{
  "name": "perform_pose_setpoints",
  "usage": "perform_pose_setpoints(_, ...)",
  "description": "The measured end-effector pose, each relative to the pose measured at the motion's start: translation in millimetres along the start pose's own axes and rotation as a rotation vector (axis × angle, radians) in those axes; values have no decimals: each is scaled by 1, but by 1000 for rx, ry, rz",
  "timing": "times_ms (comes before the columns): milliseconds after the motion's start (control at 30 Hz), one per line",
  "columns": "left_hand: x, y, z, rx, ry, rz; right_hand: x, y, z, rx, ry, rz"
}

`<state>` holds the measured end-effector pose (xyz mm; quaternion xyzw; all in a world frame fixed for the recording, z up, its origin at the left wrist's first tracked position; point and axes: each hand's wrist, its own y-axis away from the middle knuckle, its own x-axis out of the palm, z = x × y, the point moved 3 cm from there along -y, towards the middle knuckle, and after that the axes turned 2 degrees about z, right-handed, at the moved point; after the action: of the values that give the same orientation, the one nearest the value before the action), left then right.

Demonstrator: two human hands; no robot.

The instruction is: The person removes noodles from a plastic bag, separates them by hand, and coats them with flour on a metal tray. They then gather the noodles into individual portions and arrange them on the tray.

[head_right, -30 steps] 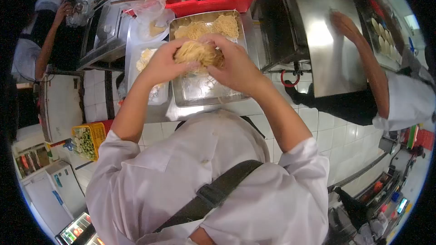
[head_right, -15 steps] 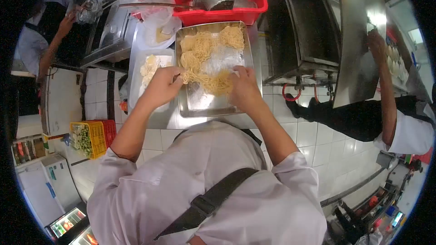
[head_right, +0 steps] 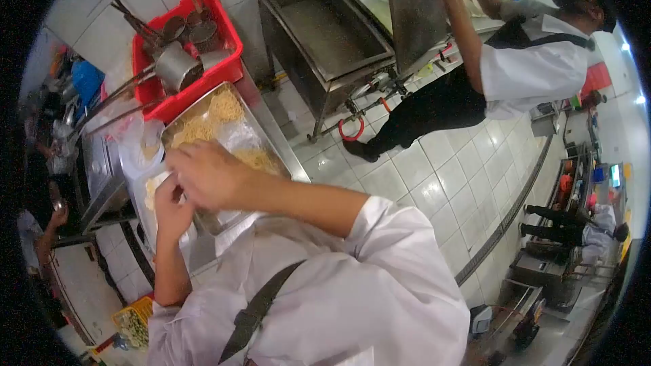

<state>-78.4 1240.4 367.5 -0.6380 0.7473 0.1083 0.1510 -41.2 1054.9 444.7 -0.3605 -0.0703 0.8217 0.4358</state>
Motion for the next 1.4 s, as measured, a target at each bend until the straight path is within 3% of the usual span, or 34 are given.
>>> perform_pose_setpoints(33,7,2,-1,11,0,5,-6,5,12,-130,7,-187)
perform_pose_setpoints(100,8,7,-20,503,111,-333,10,18,-8,-173,14,-259)
perform_pose_setpoints(133,22,-1,-15,472,-280,-244,47,35,-59,-35,-49,-137)
perform_pose_setpoints(167,29,0,4,470,-274,-238,71,53,-95,107,-113,-10)
perform_pose_setpoints(200,40,1,38,231,-363,-38,81,71,-104,117,-114,-11)
perform_pose_setpoints(233,39,5,50,-9,-465,177,92,82,-96,-57,96,-148)
perform_pose_setpoints(267,33,18,33,328,-405,-9,87,81,-103,-264,346,-272)
perform_pose_setpoints(300,37,5,38,359,-400,-23,71,72,-103,-284,374,-274)
perform_pose_setpoints(367,45,18,60,413,-649,29,68,74,-74,-76,167,-116)
perform_pose_setpoints(400,50,5,84,188,-438,173,109,88,-125,-7,55,-40)
perform_pose_setpoints(433,42,25,76,183,-444,198,120,97,-114,10,46,-57)
perform_pose_setpoints(500,30,22,51,402,-552,-54,82,80,-84,-194,235,-180)
perform_pose_setpoints(533,33,12,56,419,-539,-53,58,81,-56,-20,279,-118)
perform_pose_setpoints(567,33,14,77,132,-653,140,73,91,-77,-2,273,-121)
perform_pose_setpoints(633,26,19,110,-434,-869,510,130,99,-157,347,308,550)
perform_pose_setpoints(700,16,20,61,1,-621,40,124,97,-131,-205,463,-173)
perform_pose_setpoints(733,13,19,25,29,-717,-14,75,83,-86,-32,234,-21)
perform_pose_setpoints(767,13,19,2,55,-808,-68,75,87,-92,104,309,-2)
perform_pose_setpoints(833,27,25,45,99,-765,-105,97,100,-101,247,418,12)
perform_pose_setpoints(900,34,6,79,144,-750,-161,124,92,-126,376,302,398)
perform_pose_setpoints(933,49,0,89,297,-829,73,107,85,-113,370,317,397)
perform_pose_setpoints(967,58,6,101,436,-906,325,98,80,-86,239,327,196)
perform_pose_setpoints(1000,55,7,122,435,-908,326,87,77,-67,108,336,-6)
perform_pose_setpoints(1067,45,2,169,-22,-621,431,81,80,-77,148,359,-15)
perform_pose_setpoints(1133,40,-2,117,-98,-638,413,96,93,-111,207,402,-24)
perform_pose_setpoints(1167,35,-5,85,-176,-658,381,132,102,-151,142,307,110)
perform_pose_setpoints(1200,27,-2,58,-142,-651,375,124,94,-157,69,216,244)
perform_pose_setpoints(1233,16,8,33,-23,-672,271,119,94,-153,62,243,245)
perform_pose_setpoints(1300,20,5,19,103,-696,172,60,74,-53,23,180,-55)
perform_pose_setpoints(1367,60,1,41,347,-365,33,73,78,-68,-63,233,-140)
perform_pose_setpoints(1400,52,3,137,185,-737,431,108,84,-115,166,259,245)
